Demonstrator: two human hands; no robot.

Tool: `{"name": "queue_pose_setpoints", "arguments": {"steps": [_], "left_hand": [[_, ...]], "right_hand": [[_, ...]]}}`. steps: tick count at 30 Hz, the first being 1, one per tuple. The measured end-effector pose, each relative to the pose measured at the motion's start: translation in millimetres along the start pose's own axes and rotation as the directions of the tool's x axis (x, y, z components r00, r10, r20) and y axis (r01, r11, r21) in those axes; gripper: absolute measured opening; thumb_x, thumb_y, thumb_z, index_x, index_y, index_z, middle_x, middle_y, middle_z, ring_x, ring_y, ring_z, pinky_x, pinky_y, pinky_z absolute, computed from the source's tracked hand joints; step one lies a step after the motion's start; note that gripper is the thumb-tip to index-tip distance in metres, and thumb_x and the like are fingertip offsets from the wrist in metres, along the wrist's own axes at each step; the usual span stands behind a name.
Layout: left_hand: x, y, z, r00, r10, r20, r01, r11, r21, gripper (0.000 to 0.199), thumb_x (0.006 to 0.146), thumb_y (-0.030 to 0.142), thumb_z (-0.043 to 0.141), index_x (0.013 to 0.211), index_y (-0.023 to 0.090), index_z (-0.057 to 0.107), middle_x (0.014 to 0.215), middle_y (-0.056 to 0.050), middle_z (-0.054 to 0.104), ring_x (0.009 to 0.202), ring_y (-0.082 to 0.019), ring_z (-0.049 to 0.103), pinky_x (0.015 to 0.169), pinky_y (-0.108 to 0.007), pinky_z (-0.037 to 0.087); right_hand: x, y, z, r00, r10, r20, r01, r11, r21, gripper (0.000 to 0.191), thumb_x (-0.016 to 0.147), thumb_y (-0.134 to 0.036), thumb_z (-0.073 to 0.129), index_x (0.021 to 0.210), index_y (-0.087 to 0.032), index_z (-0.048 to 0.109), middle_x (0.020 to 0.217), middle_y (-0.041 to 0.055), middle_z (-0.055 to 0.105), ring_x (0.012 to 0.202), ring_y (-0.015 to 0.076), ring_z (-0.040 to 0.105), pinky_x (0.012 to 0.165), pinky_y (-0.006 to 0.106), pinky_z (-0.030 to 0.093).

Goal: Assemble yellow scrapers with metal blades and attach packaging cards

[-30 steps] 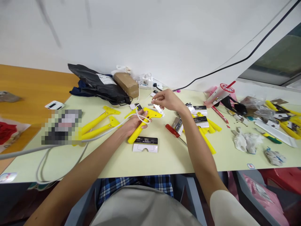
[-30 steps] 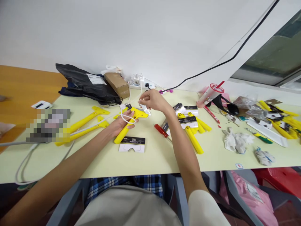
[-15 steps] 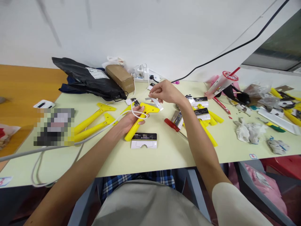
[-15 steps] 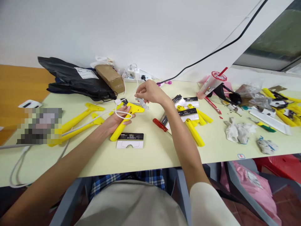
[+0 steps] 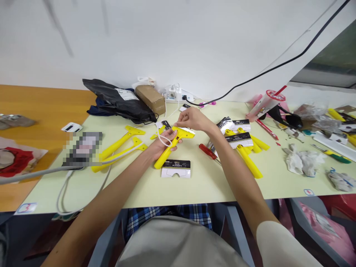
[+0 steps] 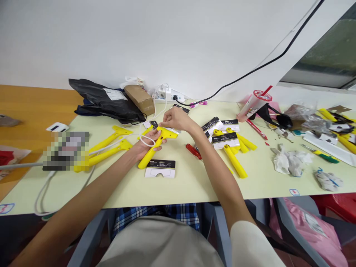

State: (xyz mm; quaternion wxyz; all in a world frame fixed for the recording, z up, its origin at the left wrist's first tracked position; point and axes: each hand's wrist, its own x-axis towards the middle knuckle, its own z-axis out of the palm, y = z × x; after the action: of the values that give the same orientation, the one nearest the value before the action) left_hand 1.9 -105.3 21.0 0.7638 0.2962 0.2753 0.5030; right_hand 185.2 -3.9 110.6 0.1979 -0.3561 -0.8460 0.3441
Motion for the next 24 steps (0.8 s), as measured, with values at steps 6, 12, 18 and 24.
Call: {"name": "queue_pose_setpoints", "arguments": {"steps": [6,12,18,24], "left_hand": [[3,1,-4.1,0.999,0.045,0.0,-0.045,0.999,-0.011,0.044,0.085,0.034,0.098,0.112,0.021,0.066,0.102,-0.005,0.071,0.077,-0.016,0.074,0.043,-0.018,0.046],[5,5,-8.4,0.994,0.108,-0.024,-0.108,0.994,-0.017,0.05,0.081,0.037,0.101,0.11,0.02,0.064,0.104,-0.005,0.072,0.082,-0.018,0.077,0.045,-0.018,0.047],[4,5,-10.1,0.991,0.13,-0.012,-0.131,0.991,-0.01,0.051,0.082,0.039,0.101,0.112,0.021,0.065,0.106,-0.005,0.071,0.086,-0.018,0.077,0.046,-0.017,0.046],[2,5,-10.8,0.988,0.153,-0.002,-0.153,0.988,0.026,0.056,0.08,0.04,0.102,0.118,0.023,0.064,0.108,-0.004,0.072,0.085,-0.018,0.077,0.047,-0.018,0.048]], "right_hand": [[-4,-6,-3,0.997,-0.058,0.043,0.061,0.995,-0.079,0.054,0.1,-0.058,0.073,0.064,-0.019,0.061,0.06,-0.0043,0.04,0.061,0.0126,0.03,0.058,0.032,0.022],[-13,-14,-21,0.971,-0.117,0.209,0.134,0.988,-0.07,0.034,0.105,-0.043,0.062,0.087,-0.017,0.074,0.074,-0.0005,0.057,0.066,0.0142,0.043,0.061,0.03,0.032],[-14,-14,-23,0.989,-0.103,0.108,0.106,0.994,-0.021,0.032,0.096,-0.044,0.074,0.1,-0.014,0.085,0.069,-0.0004,0.061,0.064,0.0138,0.045,0.059,0.029,0.032],[-11,-14,-16,0.989,-0.124,0.079,0.117,0.99,0.082,0.033,0.094,-0.044,0.078,0.098,-0.013,0.087,0.068,-0.0004,0.061,0.064,0.0131,0.043,0.059,0.029,0.032]]}}
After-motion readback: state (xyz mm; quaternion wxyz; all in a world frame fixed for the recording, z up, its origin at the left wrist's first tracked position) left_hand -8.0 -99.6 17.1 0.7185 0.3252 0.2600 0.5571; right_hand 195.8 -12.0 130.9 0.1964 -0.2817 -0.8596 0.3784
